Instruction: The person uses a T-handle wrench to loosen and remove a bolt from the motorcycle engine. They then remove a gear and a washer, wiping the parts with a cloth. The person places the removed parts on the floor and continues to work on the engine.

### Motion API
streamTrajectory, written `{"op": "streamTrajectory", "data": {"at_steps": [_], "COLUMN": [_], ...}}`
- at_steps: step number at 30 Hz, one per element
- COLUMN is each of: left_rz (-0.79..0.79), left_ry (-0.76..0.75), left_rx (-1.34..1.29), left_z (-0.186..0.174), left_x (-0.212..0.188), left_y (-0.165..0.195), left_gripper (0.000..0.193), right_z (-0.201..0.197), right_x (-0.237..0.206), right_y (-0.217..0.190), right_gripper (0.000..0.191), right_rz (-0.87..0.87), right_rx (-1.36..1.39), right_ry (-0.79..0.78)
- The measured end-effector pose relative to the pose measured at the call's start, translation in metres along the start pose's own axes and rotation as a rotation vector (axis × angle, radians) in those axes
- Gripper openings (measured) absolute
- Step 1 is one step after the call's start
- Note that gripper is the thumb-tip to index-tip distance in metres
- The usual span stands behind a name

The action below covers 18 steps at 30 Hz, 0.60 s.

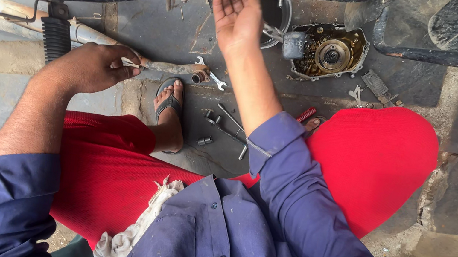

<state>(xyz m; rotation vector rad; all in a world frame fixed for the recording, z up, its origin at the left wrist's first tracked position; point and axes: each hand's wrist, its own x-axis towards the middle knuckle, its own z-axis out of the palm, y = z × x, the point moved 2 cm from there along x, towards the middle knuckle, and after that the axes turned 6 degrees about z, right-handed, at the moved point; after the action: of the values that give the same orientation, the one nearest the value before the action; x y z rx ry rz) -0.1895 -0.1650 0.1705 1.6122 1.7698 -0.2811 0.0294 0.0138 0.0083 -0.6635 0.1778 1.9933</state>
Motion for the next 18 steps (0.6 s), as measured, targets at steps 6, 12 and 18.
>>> {"op": "streamTrajectory", "data": {"at_steps": [6, 12, 18], "left_rz": [-0.035, -0.044, -0.025], "left_ry": [-0.019, -0.046, -0.047], "left_rx": [0.02, 0.045, 0.08], "left_z": [0.004, 0.005, 0.008], "left_x": [0.005, 0.01, 0.015], "left_y": [-0.006, -0.001, 0.007], "left_gripper": [0.041, 0.042, 0.041], "right_z": [-0.012, -0.008, -0.001], "right_x": [0.014, 0.009, 0.004], "right_y": [0.003, 0.001, -0.003], "right_gripper": [0.039, 0.03, 0.031], "right_rz": [0.048, 0.038, 0.06], "right_rx": [0.011, 0.1, 0.034], "right_ry": [-0.058, -0.099, -0.132]}}
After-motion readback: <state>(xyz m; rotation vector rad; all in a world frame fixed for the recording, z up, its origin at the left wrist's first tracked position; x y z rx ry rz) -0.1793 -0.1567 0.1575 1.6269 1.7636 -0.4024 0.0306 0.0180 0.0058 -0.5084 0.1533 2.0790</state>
